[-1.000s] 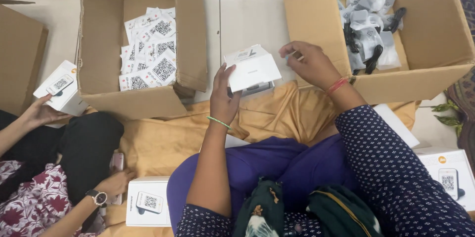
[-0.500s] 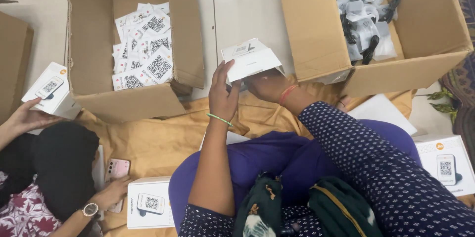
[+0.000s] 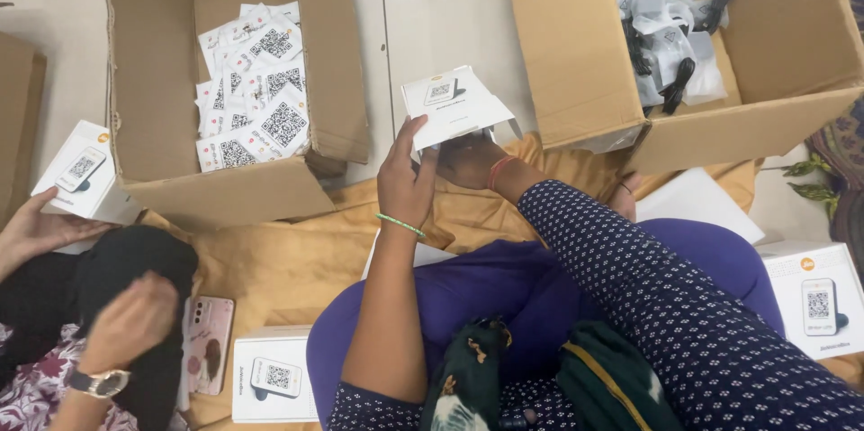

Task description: The person packs electronic components and QR code manuals into boxes while seated on the floor.

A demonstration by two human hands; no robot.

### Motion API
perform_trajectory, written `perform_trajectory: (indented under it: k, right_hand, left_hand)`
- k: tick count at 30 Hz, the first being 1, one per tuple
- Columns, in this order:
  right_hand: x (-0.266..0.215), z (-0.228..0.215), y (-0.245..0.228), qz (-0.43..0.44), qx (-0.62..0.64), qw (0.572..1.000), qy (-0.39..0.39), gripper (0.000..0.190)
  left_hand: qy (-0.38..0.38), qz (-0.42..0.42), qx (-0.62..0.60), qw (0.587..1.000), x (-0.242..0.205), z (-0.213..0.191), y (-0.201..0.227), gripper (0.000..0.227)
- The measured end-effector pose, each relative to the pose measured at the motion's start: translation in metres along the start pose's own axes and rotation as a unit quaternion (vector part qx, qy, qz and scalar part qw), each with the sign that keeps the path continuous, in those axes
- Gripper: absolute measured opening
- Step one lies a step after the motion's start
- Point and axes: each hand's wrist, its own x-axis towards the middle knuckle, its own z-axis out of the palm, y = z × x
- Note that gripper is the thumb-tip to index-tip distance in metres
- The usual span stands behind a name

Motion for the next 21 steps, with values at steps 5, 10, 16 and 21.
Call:
perform_trajectory:
  k: [5, 10, 16, 21]
  right_hand:
    - [0.006, -0.001, -0.004, -0.014, -0.039, 0.998, 0.053, 0.054]
    - [0.003, 0.000, 0.002, -0.014, 0.001, 0.999, 0.032, 0.054]
    - [-0.002, -0.020, -0.015, -0.002, -0.028, 0.998, -0.053, 0.044]
    - [-0.043, -0.077, -0.056, -0.013, -0.006, 0.991, -0.134, 0.051]
  left_hand:
    - [-0.005, -0.010, 0.034, 0.999, -0.001, 0.002, 0.000, 0.039]
    - [-0.014, -0.058, 0.059, 0.996, -0.001, 0.006, -0.001, 0.035]
    - [-0.011, -0.096, 0.081, 0.992, -0.004, 0.004, -0.001, 0.033]
    - [-0.002, -0.083, 0.077, 0.994, -0.004, 0.002, -0.002, 0.035]
